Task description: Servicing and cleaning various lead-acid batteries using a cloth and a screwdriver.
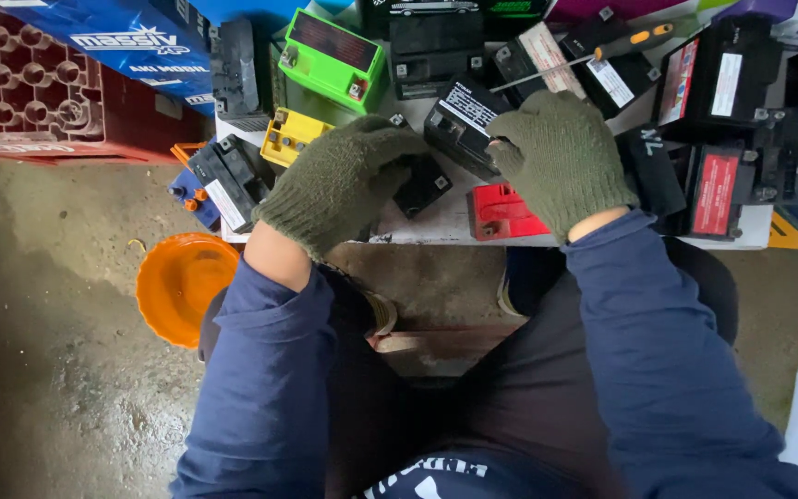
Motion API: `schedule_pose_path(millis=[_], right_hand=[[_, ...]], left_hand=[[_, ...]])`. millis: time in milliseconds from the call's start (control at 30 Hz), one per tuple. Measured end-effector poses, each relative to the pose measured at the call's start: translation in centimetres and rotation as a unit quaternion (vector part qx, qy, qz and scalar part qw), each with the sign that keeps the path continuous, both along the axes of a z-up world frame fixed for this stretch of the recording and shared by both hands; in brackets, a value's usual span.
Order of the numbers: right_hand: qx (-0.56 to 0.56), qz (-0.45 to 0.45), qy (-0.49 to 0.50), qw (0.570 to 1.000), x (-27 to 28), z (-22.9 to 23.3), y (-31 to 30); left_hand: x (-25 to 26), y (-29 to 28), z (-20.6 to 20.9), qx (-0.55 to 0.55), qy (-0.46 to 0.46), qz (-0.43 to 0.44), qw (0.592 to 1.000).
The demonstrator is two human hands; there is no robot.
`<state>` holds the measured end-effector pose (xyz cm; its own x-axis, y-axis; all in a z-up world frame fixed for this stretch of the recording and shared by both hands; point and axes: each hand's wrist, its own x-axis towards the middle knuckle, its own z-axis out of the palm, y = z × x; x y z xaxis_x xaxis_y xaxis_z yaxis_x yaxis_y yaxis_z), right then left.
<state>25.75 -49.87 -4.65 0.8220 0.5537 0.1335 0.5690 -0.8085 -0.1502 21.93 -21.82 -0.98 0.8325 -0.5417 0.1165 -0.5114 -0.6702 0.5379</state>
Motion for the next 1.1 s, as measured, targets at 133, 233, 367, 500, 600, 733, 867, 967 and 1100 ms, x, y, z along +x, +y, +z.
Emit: schedule_pose_path(millis=[133, 233, 367, 500, 600, 733, 867, 967, 1100], right_hand=[[-0.026, -0.013, 0.038, 0.999, 0.1, 0.1, 0.4], [-0.015, -0.009, 0.048, 0.999, 0.2, 0.0, 0.3], [-0.024, -0.010, 0.013, 1.000, 0.3, -0.7, 0.3], [-0.082, -0.022, 0.033, 0.996, 0.1, 0.2, 1.0], [-0.056, -0.011, 0.015, 0.998, 0.0, -0.2, 0.9], [-0.089, -0.001, 0.005, 0.996, 0.1, -0.3, 0.7], [-0.034, 0.017, 0.005, 0.999, 0.0, 0.1, 0.3], [-0.029, 0.020, 0.017, 0.999, 0.1, -0.2, -0.1], [-0.070, -0.003, 0.037, 0.997, 0.2, 0.3, 0.4]], left_hand=[[0.1, 0.2, 0.6, 0.006, 0.021, 0.036, 0.999], [0.3, 0.6, 0.5, -0.029, 0.017, 0.042, 0.999], [0.9, 0.9, 0.3, -0.038, -0.016, 0.060, 0.997], [1.1, 1.6, 0.9, -0.078, -0.024, 0.053, 0.995], [1.4, 2.0, 0.6, -0.085, -0.032, 0.043, 0.995], [1.6, 2.1, 0.1, -0.082, -0.034, 0.041, 0.995], [1.6, 2.2, 0.1, -0.091, -0.034, 0.045, 0.994], [1.7, 2.1, 0.1, -0.085, -0.030, 0.044, 0.995], [1.5, 2.0, 0.3, -0.084, -0.019, 0.053, 0.995]])
